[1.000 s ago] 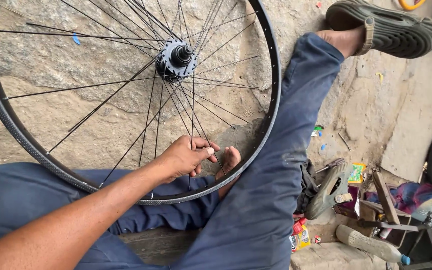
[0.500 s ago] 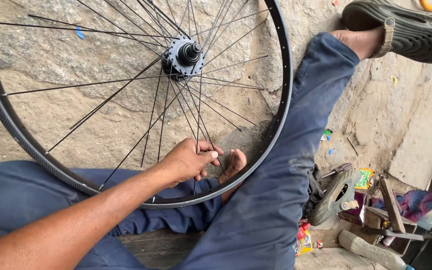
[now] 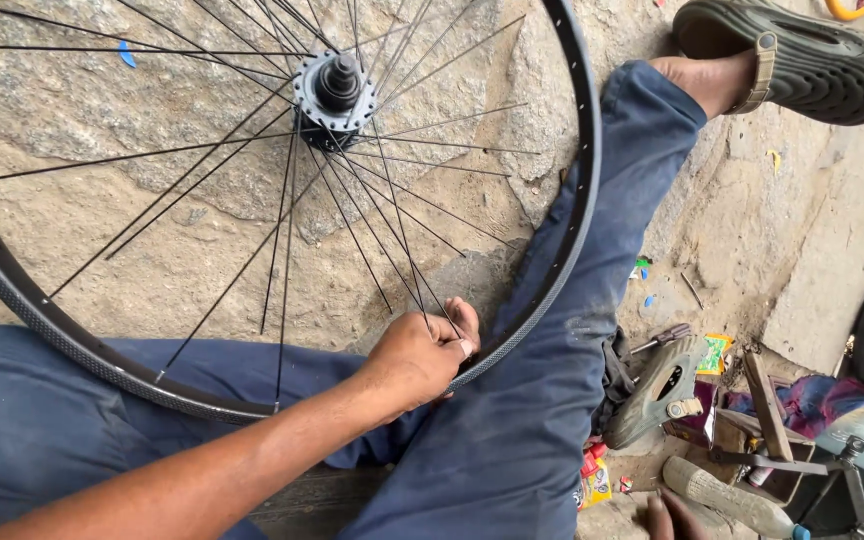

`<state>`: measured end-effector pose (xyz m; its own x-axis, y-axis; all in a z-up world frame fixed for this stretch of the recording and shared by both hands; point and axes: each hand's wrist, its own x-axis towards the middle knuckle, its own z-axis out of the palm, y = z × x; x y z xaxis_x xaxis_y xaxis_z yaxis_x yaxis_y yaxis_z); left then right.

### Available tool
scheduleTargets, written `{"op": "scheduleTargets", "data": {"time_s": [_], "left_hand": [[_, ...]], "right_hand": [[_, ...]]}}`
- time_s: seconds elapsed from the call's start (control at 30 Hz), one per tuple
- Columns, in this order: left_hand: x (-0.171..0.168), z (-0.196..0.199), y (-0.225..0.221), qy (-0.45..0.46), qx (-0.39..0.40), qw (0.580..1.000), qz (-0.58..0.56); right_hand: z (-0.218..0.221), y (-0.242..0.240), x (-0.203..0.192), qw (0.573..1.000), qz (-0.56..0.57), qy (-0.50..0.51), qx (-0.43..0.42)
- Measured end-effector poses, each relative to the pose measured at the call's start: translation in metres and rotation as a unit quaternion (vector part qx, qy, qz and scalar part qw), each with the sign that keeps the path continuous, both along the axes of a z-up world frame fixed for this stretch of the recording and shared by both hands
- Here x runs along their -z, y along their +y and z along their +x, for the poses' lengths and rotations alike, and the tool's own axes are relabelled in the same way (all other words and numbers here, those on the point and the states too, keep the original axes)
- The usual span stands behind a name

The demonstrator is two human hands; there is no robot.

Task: Replacing or installing spokes in a bicycle wheel rim.

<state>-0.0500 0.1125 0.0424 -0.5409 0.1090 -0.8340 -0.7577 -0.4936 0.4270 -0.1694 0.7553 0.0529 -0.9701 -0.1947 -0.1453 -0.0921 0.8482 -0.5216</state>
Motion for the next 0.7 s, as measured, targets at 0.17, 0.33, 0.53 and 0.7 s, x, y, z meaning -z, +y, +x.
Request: {"op": "scheduleTargets", "data": {"time_s": [0.17,0.33,0.53,0.7], "left_hand": [[-0.016,0.001,-0.005,0.064,-0.102,0.992,0.047],[-0.034,-0.001,-0.013,0.038,-0.089,0.995,0.034],[-0.037,0.0,-0.016,0.025,-0.053,0.998,-0.002],[-0.038,-0.001,-0.018,0.021,-0.011,0.999,-0.048]], "right_hand": [[0.055,-0.37,-0.061,0.981,-0.015,0.014,-0.194],[0.084,-0.474,-0.056,0.976,-0.063,0.06,-0.197],[0.09,-0.495,-0.051,0.975,0.017,0.13,-0.177],[0.08,-0.47,-0.045,0.99,-0.068,0.034,-0.116]]}}
